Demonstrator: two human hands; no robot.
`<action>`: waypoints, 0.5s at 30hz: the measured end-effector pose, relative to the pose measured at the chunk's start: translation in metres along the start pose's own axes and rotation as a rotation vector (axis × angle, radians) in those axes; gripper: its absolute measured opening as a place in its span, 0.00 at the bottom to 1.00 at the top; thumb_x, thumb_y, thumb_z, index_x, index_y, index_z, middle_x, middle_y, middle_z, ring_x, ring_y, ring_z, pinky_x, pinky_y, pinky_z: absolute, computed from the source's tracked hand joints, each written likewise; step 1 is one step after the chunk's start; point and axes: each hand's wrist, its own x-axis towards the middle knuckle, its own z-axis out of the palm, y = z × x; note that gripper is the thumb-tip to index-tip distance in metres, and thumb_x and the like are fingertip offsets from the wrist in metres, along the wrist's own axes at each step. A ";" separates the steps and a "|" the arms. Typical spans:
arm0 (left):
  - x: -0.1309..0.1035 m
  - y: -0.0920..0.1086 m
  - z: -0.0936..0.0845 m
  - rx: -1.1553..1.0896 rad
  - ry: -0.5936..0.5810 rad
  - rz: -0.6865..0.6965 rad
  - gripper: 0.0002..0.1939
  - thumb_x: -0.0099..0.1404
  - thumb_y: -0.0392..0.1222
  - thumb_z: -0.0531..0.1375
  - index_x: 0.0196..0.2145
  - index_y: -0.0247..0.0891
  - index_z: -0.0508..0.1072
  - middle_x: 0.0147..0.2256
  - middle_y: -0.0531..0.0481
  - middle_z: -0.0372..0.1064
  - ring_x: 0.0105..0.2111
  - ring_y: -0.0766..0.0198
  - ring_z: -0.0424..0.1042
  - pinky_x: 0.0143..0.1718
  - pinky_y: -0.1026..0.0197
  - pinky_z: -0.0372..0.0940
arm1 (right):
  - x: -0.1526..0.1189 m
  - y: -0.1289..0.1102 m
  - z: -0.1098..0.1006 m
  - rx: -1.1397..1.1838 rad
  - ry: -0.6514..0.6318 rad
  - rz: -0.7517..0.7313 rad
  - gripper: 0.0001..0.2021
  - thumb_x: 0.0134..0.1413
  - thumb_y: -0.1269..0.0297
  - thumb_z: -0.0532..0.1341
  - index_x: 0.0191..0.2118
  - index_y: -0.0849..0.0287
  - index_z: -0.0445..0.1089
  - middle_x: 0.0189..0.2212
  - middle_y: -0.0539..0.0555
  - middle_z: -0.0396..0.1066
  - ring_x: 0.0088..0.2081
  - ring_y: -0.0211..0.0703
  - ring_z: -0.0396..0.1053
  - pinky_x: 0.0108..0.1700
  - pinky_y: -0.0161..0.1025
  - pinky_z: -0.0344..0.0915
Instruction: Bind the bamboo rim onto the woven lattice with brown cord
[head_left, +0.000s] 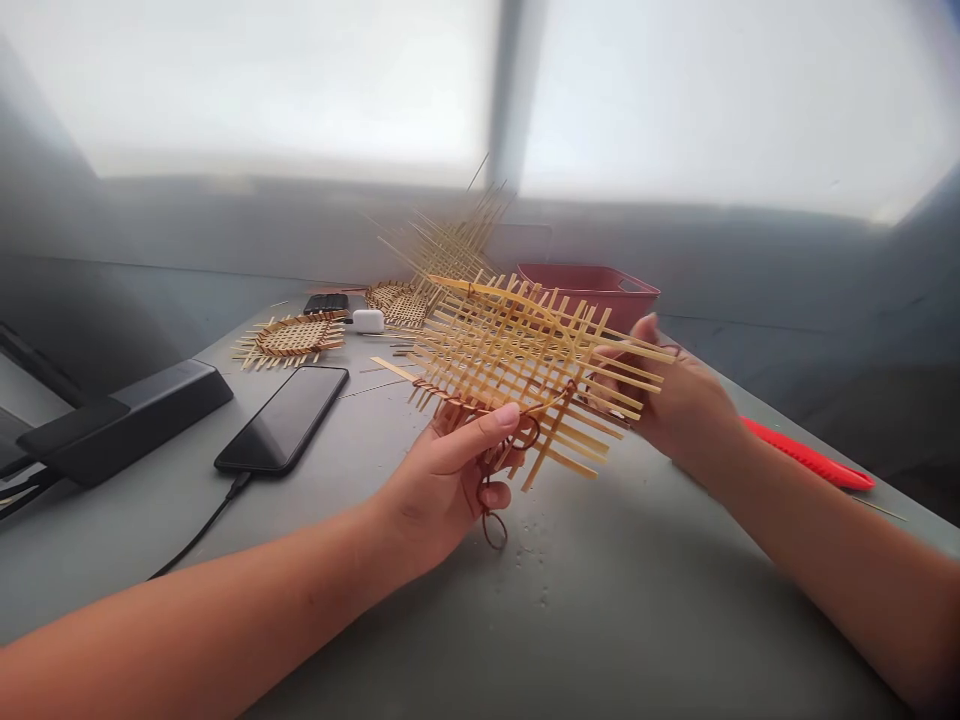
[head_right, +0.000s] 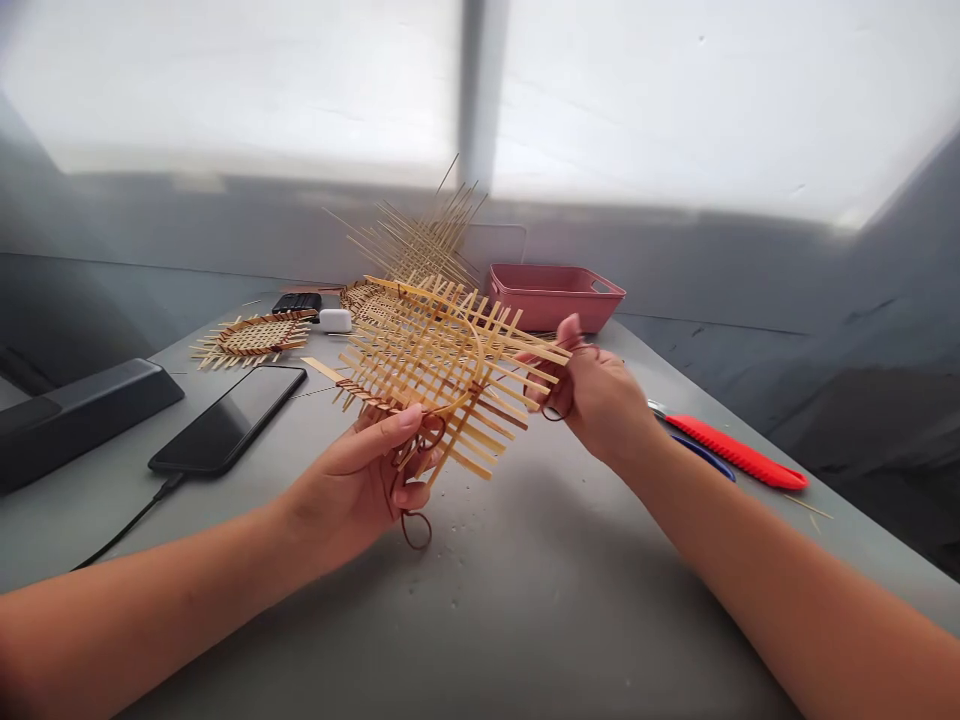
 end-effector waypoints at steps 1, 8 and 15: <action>0.000 0.000 0.000 -0.002 0.001 -0.004 0.12 0.54 0.42 0.72 0.33 0.41 0.73 0.34 0.56 0.69 0.27 0.74 0.67 0.19 0.73 0.52 | 0.000 -0.004 0.000 0.117 0.048 0.030 0.19 0.50 0.40 0.64 0.24 0.49 0.67 0.19 0.49 0.66 0.20 0.42 0.63 0.23 0.41 0.62; 0.000 0.000 -0.002 -0.017 0.032 -0.005 0.14 0.52 0.43 0.73 0.33 0.41 0.74 0.34 0.55 0.69 0.27 0.73 0.67 0.19 0.72 0.50 | -0.008 -0.014 0.000 0.144 -0.118 0.154 0.27 0.49 0.40 0.65 0.17 0.52 0.55 0.08 0.41 0.40 0.12 0.33 0.40 0.17 0.37 0.52; -0.001 0.001 0.001 -0.008 0.011 0.013 0.12 0.54 0.42 0.72 0.33 0.40 0.74 0.33 0.55 0.67 0.27 0.74 0.63 0.21 0.71 0.52 | -0.005 -0.001 0.001 -0.098 -0.112 0.060 0.21 0.37 0.52 0.75 0.18 0.55 0.64 0.17 0.47 0.59 0.21 0.38 0.59 0.22 0.37 0.58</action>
